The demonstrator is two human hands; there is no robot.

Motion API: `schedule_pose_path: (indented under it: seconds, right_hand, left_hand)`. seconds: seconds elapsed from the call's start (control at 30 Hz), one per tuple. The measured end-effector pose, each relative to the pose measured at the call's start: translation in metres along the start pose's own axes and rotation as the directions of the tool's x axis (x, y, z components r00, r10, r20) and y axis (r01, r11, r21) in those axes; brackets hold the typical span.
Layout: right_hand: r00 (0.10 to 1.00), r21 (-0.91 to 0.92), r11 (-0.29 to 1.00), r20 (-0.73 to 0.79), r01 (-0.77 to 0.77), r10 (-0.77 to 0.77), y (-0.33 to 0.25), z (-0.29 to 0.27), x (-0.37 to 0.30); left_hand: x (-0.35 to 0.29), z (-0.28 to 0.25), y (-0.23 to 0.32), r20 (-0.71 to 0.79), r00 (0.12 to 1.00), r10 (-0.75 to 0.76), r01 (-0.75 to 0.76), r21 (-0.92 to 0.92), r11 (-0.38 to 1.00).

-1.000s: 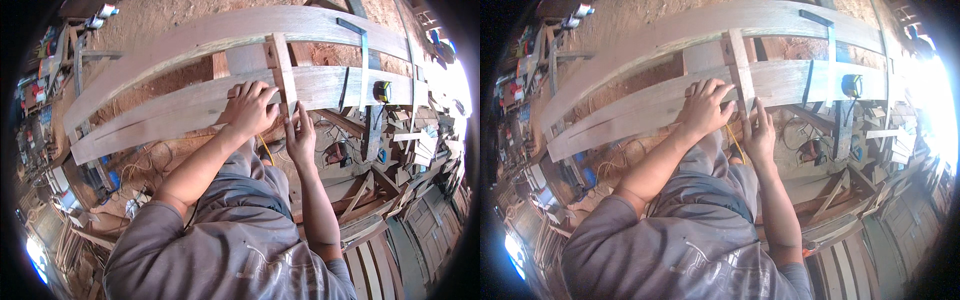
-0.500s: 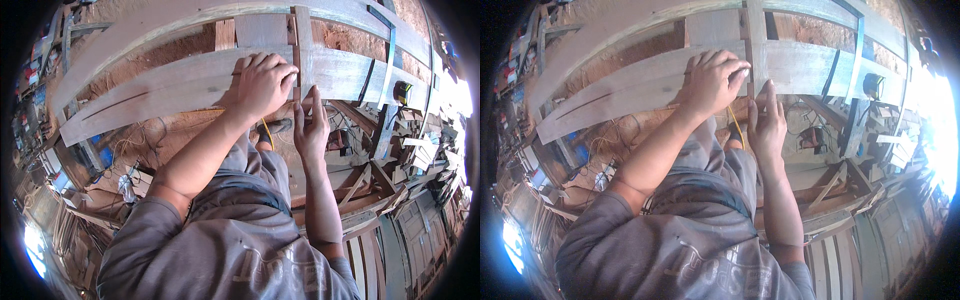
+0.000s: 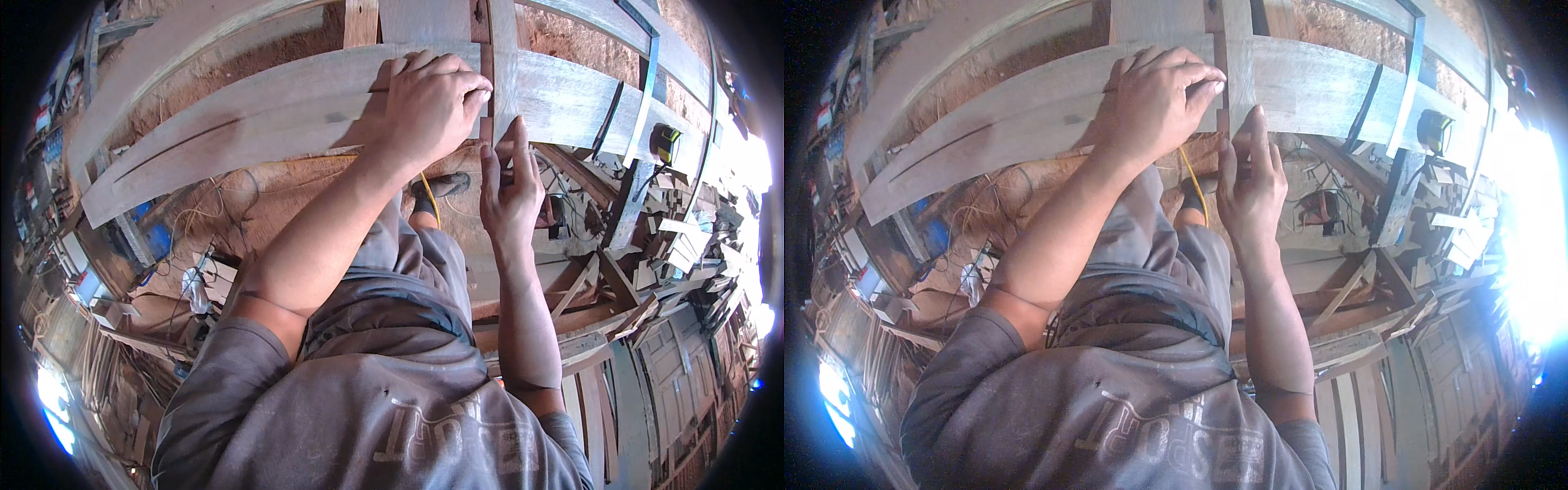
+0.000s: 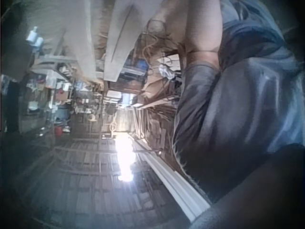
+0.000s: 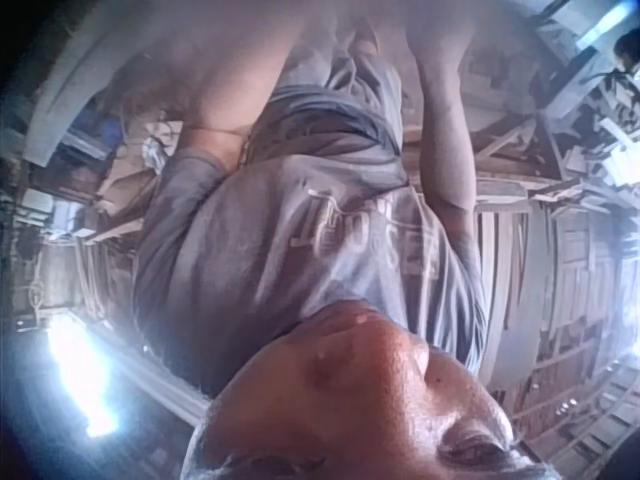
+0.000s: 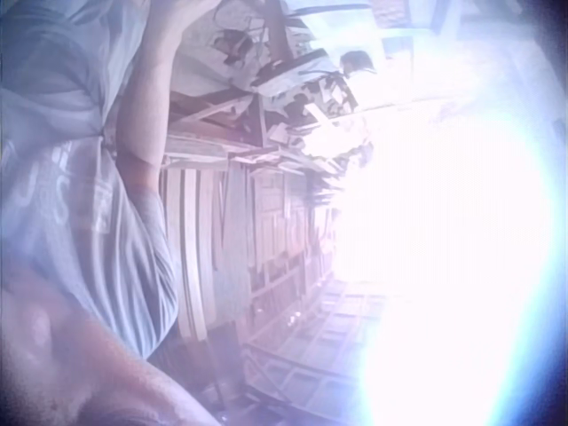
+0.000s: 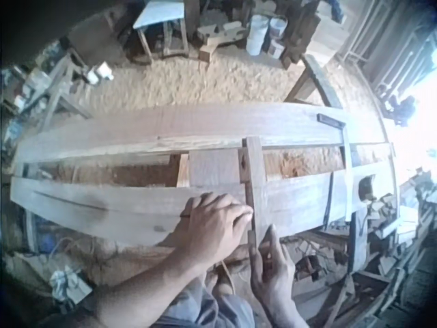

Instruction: The person connects an air hose to a nail gun, positions a wooden slat onto a frame, and uses the nail gun to fasten the slat. They then use a hammer to tap the slat flush with the frame.

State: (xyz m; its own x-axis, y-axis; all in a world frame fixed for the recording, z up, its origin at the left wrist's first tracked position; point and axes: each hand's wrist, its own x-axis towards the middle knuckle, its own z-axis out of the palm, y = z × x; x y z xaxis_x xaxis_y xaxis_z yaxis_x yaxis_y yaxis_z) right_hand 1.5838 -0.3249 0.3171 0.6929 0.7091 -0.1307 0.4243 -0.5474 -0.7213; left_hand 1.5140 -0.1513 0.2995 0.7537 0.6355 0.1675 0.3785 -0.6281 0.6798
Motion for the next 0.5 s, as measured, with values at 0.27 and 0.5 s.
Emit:
schedule_pose_path:
  seconds: [0.27,0.5]
  right_hand:
    - [1.0,-0.035,0.999,0.013,0.012,-0.012,-0.0013,0.0002,0.0009]
    - [1.0,-0.026,1.0,0.03,0.006,-0.006,-0.004,-0.0015,-0.0004]
  left_hand:
    - [-0.0018,0.0038,-0.0016,-0.01,1.0,-0.022,0.022,0.015,1.0]
    - [-0.0021,0.0036,-0.0005,-0.002,0.999,-0.035,0.035,0.015,0.999]
